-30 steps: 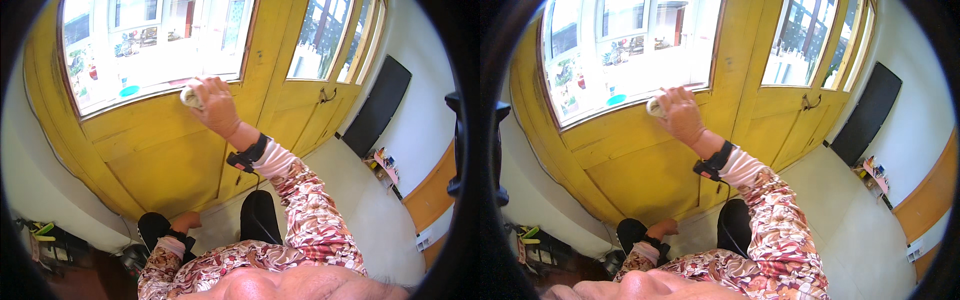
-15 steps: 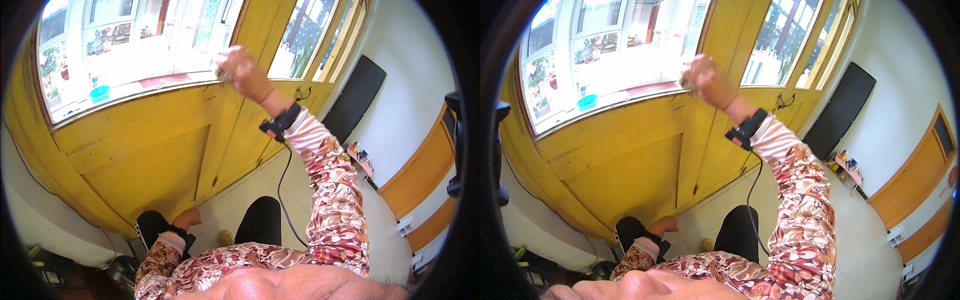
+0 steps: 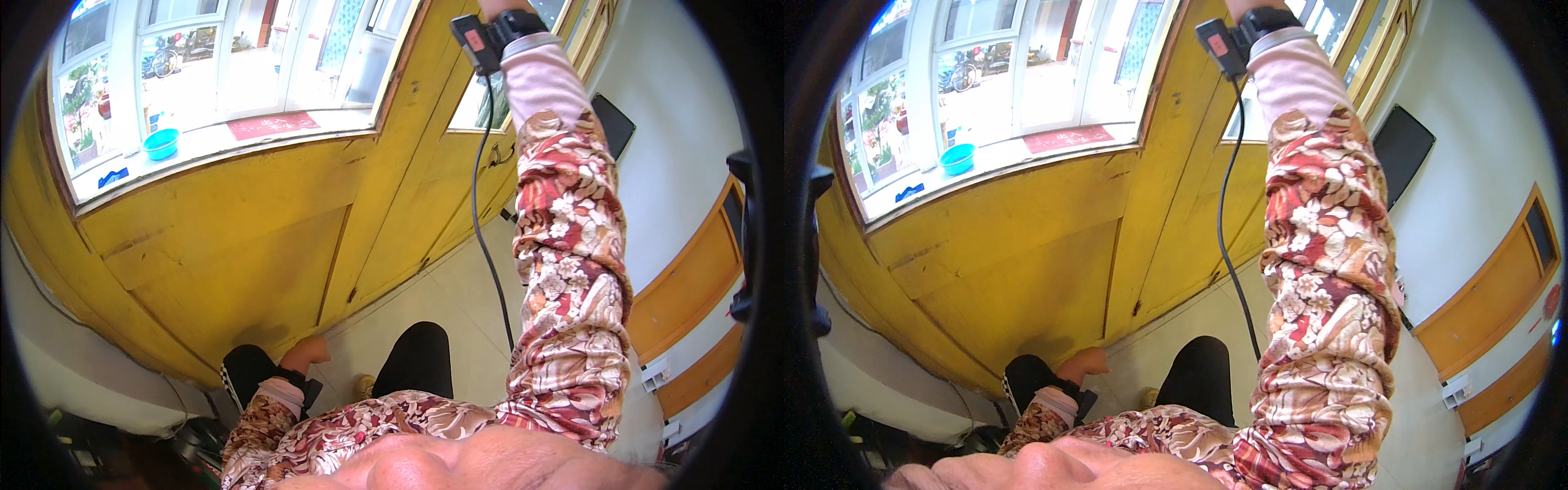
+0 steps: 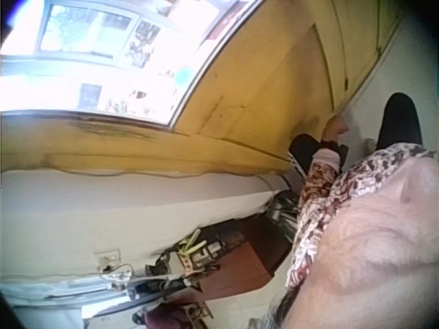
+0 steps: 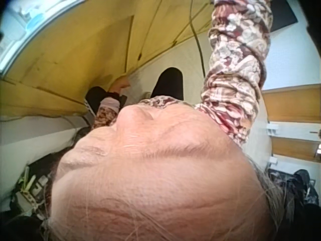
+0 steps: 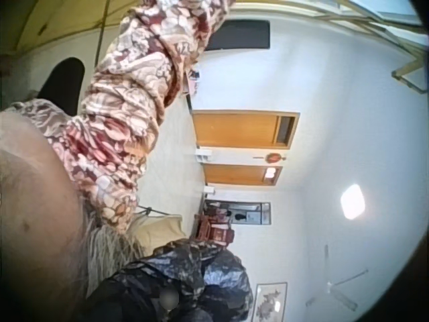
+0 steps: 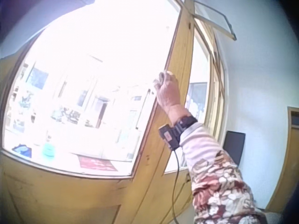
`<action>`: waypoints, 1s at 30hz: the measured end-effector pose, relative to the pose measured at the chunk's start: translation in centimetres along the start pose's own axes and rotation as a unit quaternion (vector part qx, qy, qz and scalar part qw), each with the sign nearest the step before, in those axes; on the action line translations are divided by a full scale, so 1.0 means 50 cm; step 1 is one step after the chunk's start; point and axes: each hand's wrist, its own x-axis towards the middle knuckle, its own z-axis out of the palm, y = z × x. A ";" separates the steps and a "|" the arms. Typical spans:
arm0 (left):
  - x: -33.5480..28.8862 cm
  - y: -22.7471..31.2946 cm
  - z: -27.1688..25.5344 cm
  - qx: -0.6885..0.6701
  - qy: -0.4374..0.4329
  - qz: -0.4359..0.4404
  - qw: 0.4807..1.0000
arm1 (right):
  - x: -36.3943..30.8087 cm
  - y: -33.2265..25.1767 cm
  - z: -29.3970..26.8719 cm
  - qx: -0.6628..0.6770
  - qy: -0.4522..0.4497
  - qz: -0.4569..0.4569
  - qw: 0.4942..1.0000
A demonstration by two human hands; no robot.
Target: The person wipes the surface of a yellow wooden door with a white cloth. They systematically clean different sections of the door, moving from the lower panels to the upper areas and around the glass panes.
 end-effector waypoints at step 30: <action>-0.100 -0.024 -0.017 -0.042 0.064 -0.125 0.989 | -0.420 -0.285 -0.222 0.149 -0.216 0.013 0.965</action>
